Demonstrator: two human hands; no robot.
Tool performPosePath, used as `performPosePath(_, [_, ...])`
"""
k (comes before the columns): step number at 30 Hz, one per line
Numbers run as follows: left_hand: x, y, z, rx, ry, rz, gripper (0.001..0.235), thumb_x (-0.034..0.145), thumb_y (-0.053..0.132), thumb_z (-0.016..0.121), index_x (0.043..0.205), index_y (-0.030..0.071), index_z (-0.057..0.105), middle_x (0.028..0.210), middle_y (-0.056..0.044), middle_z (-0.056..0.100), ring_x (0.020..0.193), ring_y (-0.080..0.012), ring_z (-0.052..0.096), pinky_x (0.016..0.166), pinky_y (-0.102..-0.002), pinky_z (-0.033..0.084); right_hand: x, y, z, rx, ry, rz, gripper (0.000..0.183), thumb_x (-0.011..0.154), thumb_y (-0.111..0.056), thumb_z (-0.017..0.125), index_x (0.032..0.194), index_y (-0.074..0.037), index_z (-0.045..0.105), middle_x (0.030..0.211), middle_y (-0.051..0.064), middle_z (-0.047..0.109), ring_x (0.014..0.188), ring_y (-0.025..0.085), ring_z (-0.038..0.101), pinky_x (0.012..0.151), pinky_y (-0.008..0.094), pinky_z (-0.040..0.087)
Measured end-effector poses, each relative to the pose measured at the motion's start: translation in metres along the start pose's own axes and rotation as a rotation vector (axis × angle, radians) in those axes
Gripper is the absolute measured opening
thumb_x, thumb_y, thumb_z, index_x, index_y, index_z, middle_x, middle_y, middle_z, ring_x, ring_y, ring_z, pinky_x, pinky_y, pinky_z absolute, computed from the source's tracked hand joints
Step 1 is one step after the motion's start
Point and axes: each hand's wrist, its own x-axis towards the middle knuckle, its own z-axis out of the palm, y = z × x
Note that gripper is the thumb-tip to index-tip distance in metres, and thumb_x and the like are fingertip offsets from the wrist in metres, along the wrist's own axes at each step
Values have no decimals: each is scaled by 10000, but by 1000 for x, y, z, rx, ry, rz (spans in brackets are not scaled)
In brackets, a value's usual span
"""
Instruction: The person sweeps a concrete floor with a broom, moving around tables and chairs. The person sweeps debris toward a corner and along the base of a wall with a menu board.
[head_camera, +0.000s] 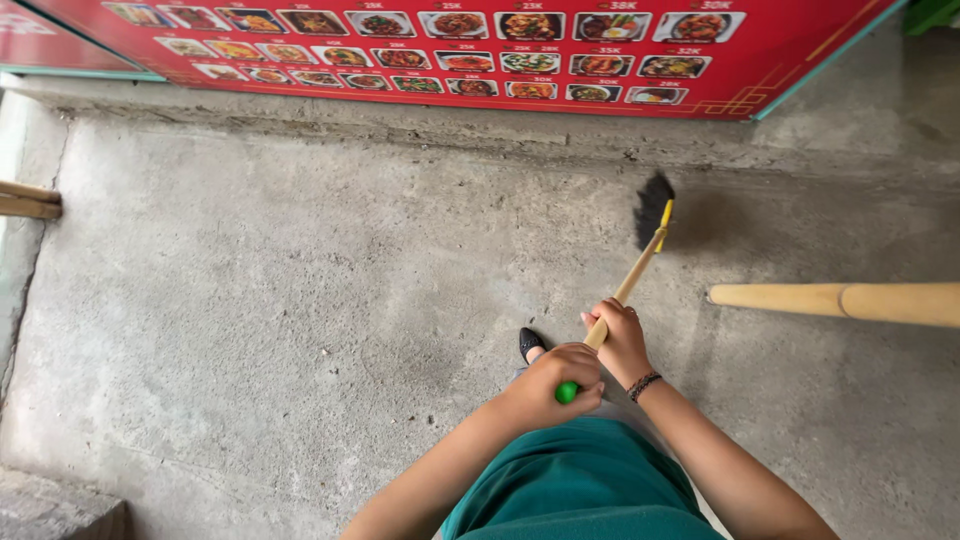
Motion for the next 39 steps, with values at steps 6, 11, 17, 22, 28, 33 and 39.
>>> performPosePath(6, [-26,-35,3,143,172,-252,205,793,17,692,689,11,516,744,-151,573,823,-340,613,809,-440,509,24,26,69,152,-220,-44,220,892,-96,739,795,-26,555,789,123,585,739,305,596,676,407,465])
performPosePath(11, [-30,-53,13,501,346,-395,85,721,67,719,719,30,643,849,-170,685,900,-376,645,835,-466,511,41,-12,121,315,-675,-14,151,918,-128,736,914,-48,608,915,50,595,799,183,583,734,331,500])
performPosePath(17, [-24,-45,-3,693,268,-360,104,752,116,694,789,19,688,835,-155,702,884,-351,666,865,-459,507,34,-80,120,621,-423,-313,254,870,-82,783,1059,-85,613,976,13,700,853,127,682,741,310,586])
performPosePath(22, [-15,-8,-27,477,243,-253,59,755,98,692,756,42,675,765,-133,673,794,-326,651,783,-423,524,42,-104,94,650,-406,-282,236,868,-42,781,1038,-79,621,936,42,700,828,156,673,722,346,574])
performPosePath(28, [-5,20,-58,134,40,-146,188,821,76,719,711,40,571,762,-94,633,775,-291,647,741,-404,508,56,-90,50,40,-440,-76,175,919,-243,718,885,-92,635,865,77,680,763,294,672,644,383,527])
performPosePath(33, [17,1,-70,-12,113,-48,259,860,20,680,687,12,488,723,-112,545,759,-298,575,767,-399,489,81,-51,25,-57,-246,-80,237,898,-231,716,771,-71,597,813,105,660,757,341,661,639,424,512])
performPosePath(39, [46,-38,-90,-33,250,-114,293,872,-2,656,676,-13,438,681,-136,446,685,-299,483,720,-411,445,141,3,37,-107,-291,-159,190,834,-170,711,720,-60,605,790,117,660,750,351,656,640,429,503])
